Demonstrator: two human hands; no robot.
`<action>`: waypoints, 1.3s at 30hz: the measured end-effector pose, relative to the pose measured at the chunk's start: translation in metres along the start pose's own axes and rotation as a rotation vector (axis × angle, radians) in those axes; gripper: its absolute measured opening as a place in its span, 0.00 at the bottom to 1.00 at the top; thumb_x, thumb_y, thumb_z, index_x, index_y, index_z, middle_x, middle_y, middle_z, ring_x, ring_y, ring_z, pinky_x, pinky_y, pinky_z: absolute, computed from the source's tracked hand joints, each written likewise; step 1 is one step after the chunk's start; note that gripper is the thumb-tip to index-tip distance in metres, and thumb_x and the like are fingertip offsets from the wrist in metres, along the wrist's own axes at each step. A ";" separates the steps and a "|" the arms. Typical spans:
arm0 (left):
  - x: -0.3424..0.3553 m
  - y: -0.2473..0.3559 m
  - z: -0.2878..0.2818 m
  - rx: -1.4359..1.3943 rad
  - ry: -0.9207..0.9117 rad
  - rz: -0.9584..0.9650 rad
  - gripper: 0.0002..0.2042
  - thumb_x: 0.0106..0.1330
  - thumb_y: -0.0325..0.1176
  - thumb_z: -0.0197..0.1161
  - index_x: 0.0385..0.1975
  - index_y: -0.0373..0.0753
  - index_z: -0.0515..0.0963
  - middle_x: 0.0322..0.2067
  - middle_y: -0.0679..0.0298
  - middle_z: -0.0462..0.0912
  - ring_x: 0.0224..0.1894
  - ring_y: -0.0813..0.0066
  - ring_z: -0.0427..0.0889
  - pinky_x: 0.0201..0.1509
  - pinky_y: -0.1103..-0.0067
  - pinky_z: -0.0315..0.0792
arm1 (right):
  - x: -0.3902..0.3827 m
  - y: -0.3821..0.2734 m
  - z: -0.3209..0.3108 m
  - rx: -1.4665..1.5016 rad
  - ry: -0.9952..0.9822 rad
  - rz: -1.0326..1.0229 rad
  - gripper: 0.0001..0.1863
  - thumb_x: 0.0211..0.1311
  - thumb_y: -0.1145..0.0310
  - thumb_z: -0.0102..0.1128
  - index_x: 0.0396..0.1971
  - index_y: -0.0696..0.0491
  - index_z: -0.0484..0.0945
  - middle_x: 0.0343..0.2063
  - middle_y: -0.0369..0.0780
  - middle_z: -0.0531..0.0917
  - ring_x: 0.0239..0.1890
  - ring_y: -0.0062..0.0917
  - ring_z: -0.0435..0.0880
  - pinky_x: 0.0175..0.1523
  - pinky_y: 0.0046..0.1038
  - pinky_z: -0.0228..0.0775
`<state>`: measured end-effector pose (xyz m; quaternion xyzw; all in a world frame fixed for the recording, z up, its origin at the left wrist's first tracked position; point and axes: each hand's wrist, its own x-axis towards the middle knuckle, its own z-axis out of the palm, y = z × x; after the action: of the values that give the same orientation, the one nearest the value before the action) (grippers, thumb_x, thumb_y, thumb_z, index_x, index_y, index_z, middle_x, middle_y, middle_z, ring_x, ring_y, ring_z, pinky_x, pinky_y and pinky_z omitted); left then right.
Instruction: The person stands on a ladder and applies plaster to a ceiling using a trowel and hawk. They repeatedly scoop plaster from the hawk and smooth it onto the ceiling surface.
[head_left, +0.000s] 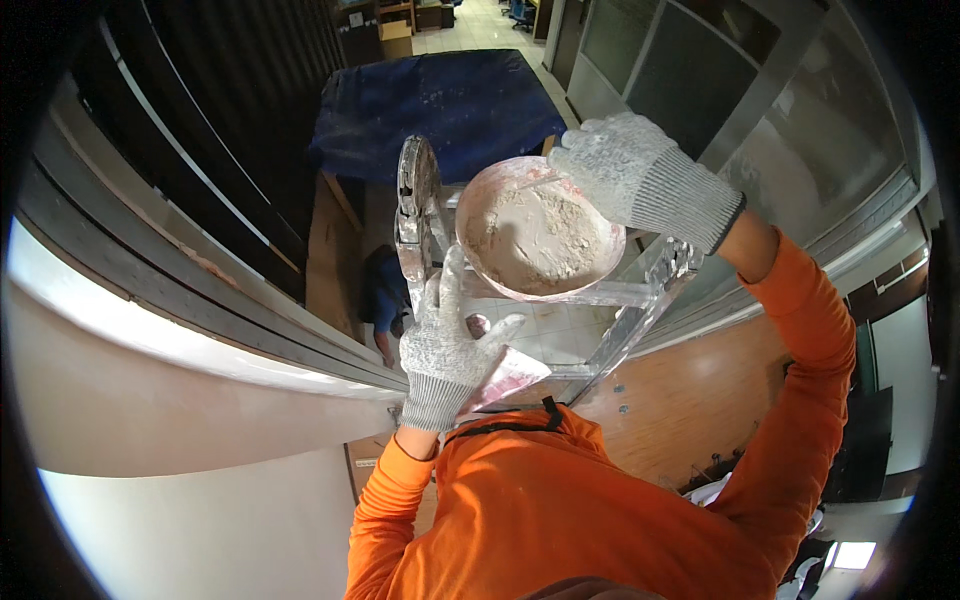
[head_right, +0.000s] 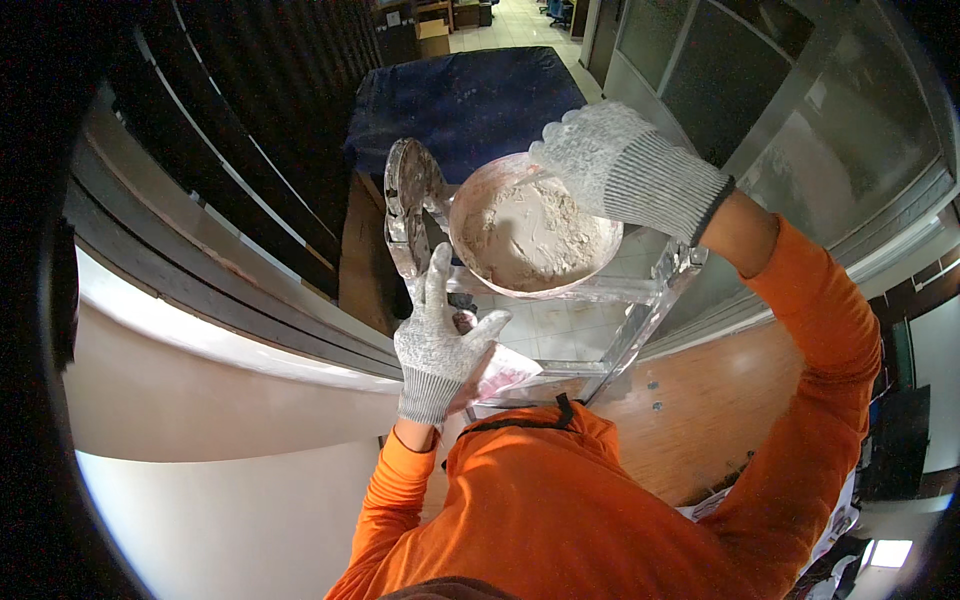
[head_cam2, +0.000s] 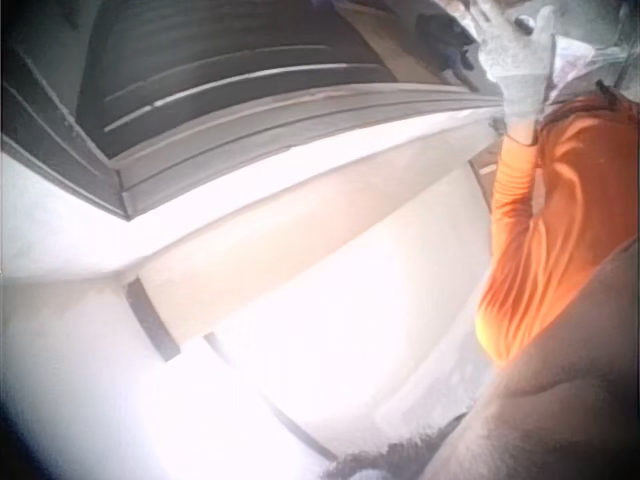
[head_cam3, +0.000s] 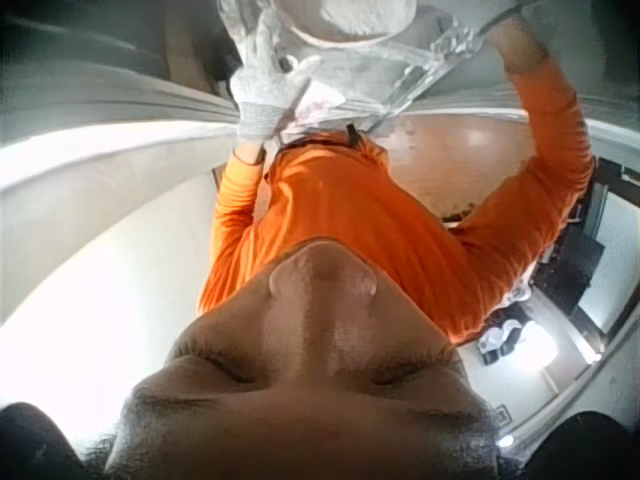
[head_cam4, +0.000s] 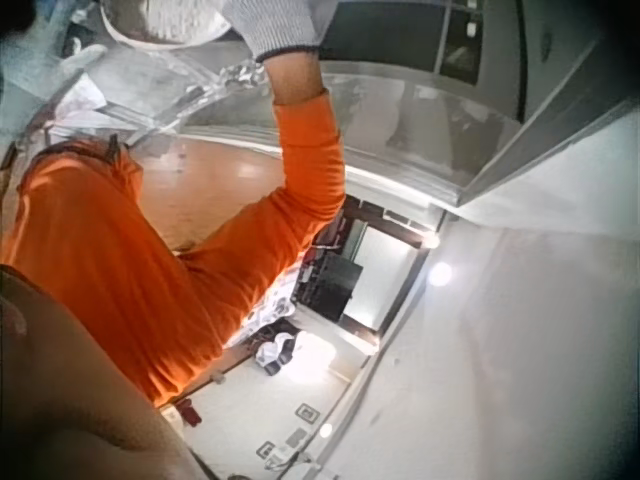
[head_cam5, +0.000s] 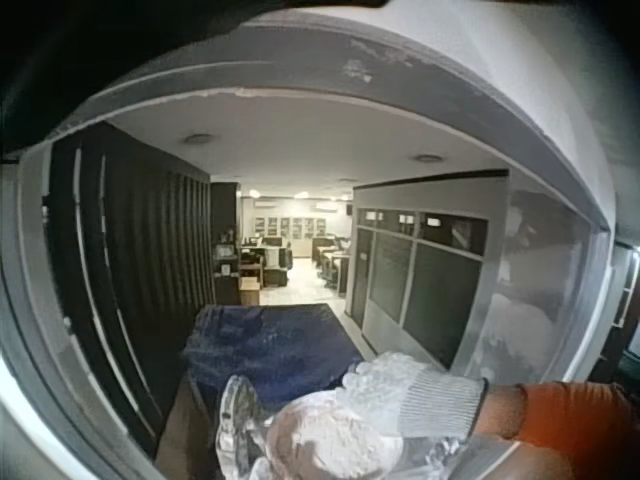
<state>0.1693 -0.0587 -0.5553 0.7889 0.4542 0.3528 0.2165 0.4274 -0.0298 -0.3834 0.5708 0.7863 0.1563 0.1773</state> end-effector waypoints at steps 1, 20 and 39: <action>0.003 -0.002 0.005 0.042 0.035 0.062 0.49 0.53 0.52 0.79 0.74 0.44 0.61 0.56 0.52 0.79 0.39 0.67 0.87 0.37 0.73 0.82 | 0.006 0.001 0.012 -0.048 0.036 -0.028 0.15 0.67 0.63 0.60 0.50 0.51 0.80 0.42 0.44 0.84 0.48 0.33 0.86 0.52 0.39 0.79; 0.018 -0.015 0.040 -0.018 0.137 0.091 0.53 0.46 0.53 0.84 0.70 0.35 0.63 0.63 0.48 0.74 0.61 0.49 0.79 0.59 0.63 0.78 | -0.033 -0.023 0.008 -0.029 -0.386 -0.416 0.15 0.65 0.69 0.60 0.48 0.62 0.81 0.36 0.47 0.88 0.39 0.34 0.91 0.40 0.37 0.84; 0.019 -0.019 0.045 -0.021 0.102 0.090 0.52 0.50 0.59 0.79 0.70 0.34 0.64 0.63 0.48 0.72 0.65 0.51 0.74 0.70 0.58 0.64 | -0.036 -0.012 0.011 0.121 -0.238 -0.328 0.13 0.65 0.67 0.60 0.45 0.59 0.80 0.37 0.47 0.85 0.39 0.35 0.88 0.44 0.39 0.81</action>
<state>0.1989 -0.0339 -0.5904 0.7873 0.4249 0.4066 0.1853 0.4325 -0.0673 -0.3956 0.4592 0.8502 0.0093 0.2572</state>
